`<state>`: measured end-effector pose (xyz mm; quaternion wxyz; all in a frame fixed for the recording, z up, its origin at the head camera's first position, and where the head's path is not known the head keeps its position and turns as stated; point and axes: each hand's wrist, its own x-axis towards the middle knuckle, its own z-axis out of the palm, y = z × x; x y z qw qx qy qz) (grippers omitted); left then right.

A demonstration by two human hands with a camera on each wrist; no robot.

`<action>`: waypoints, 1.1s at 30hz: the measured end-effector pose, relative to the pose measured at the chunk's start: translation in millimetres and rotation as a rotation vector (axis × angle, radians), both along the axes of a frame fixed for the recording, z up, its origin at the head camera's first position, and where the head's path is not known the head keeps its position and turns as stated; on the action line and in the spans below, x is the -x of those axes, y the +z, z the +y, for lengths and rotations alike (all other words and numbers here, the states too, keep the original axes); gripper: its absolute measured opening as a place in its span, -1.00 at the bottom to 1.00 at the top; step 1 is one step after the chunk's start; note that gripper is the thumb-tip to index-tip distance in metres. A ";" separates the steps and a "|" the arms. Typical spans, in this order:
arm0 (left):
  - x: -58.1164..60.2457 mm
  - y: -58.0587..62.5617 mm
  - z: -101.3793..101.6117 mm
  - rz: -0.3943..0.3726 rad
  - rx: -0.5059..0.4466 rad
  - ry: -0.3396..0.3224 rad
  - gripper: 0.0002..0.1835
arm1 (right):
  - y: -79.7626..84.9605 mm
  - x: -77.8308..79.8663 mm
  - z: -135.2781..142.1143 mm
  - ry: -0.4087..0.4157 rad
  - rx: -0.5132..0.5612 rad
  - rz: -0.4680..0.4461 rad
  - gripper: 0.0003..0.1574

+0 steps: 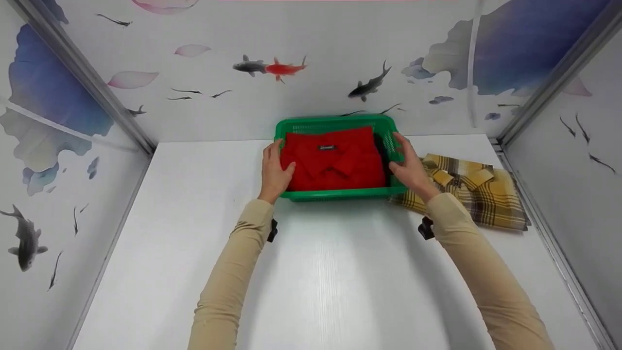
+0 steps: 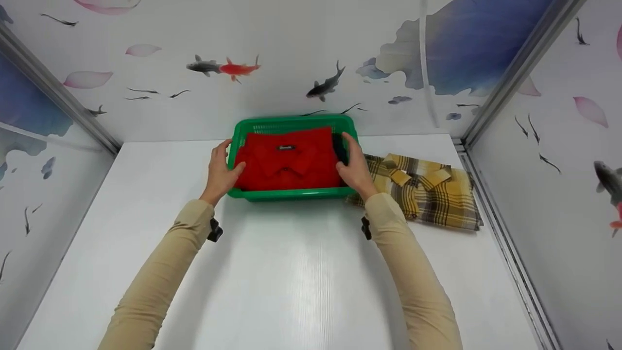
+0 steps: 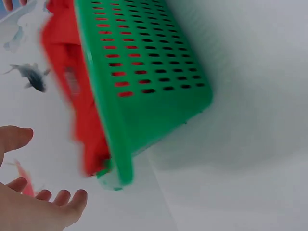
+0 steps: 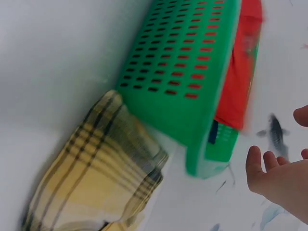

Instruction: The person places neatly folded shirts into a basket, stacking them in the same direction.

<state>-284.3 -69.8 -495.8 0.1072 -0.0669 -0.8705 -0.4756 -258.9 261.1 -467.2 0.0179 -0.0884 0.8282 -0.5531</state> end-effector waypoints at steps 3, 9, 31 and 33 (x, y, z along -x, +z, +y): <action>-3.4 -7.7 -8.2 -0.018 0.002 0.004 -0.34 | 3.9 -9.9 9.6 -0.018 -0.012 -0.051 -0.16; -9.5 -22.5 -22.5 -0.032 -0.004 0.017 -0.38 | -22.4 -15.1 45.4 -0.064 -0.095 -0.108 -0.26; -39.7 -65.5 -62.8 -0.103 -0.078 0.051 -0.40 | -77.4 -66.3 189.1 -0.283 -0.480 -0.162 -0.39; -43.7 -70.1 -65.0 -0.109 -0.098 0.056 -0.42 | -81.3 -72.8 203.7 -0.327 -0.513 -0.170 -0.36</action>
